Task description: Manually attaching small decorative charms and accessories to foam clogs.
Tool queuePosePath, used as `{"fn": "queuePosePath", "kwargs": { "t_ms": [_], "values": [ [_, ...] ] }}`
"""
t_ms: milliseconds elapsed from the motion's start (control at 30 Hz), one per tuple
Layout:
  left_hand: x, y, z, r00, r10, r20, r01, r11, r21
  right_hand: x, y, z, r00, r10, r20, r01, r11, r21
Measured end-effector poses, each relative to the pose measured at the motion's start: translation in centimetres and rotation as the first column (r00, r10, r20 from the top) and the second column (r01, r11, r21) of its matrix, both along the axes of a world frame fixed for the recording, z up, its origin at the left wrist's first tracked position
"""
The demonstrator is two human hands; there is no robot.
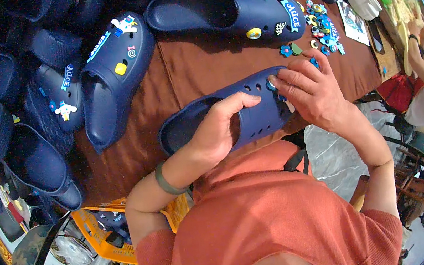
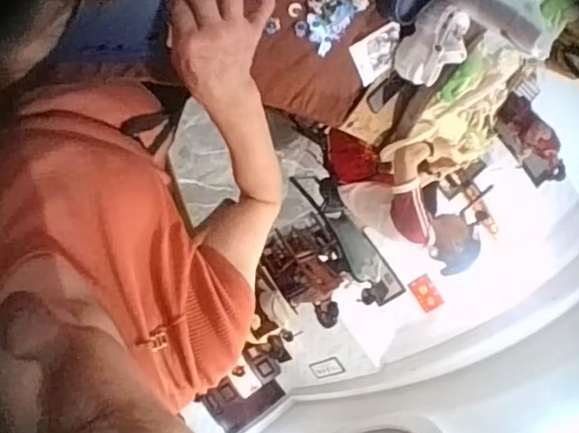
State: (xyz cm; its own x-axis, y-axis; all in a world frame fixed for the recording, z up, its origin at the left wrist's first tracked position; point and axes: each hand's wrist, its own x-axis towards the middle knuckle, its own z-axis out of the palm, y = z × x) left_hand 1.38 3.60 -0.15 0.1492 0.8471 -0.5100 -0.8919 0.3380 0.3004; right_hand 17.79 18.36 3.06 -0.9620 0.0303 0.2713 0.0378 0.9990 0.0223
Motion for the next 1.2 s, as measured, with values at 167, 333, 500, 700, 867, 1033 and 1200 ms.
{"fn": "queuePosePath", "kwargs": {
  "t_ms": [167, 333, 500, 700, 867, 1033, 1200],
  "values": [
    [0.3, -0.7, -1.7, 1.0, 0.018, 0.019, -0.017, 1.0, -0.019, -0.3, -1.3, 1.4, 0.979, 0.032, 0.201, -0.044, 0.998, 0.055],
    [0.5, -1.7, -3.8, 0.691, 0.028, -0.723, 0.185, 0.959, 0.214, -0.8, -2.7, 1.9, 0.937, 0.087, 0.338, -0.192, 0.937, 0.292],
    [0.3, -2.1, -4.1, 0.603, 0.121, -0.789, 0.226, 0.922, 0.314, -1.3, -3.3, 1.9, 0.893, 0.092, 0.44, -0.3, 0.851, 0.432],
    [0.5, -1.7, -3.5, 0.686, 0.084, -0.723, 0.111, 0.97, 0.218, -0.7, -3.1, 1.5, 0.901, 0.059, 0.43, -0.231, 0.904, 0.359],
    [0.3, -1.6, -3.3, 0.505, 0.135, -0.853, 0.261, 0.918, 0.299, -0.6, -3.2, 0.7, 0.924, 0.045, 0.379, -0.172, 0.935, 0.308],
    [0.2, -0.7, -2.2, 0.954, -0.012, -0.299, 0.038, 0.996, 0.082, -0.1, -1.9, 0.4, 0.982, 0.051, 0.18, -0.047, 0.998, -0.03],
    [0.3, -0.1, -0.1, 0.985, -0.034, -0.167, 0.039, 0.999, 0.024, 2.6, 3.3, 0.1, 0.976, -0.201, 0.081, 0.217, 0.902, -0.374]
  ]
}}
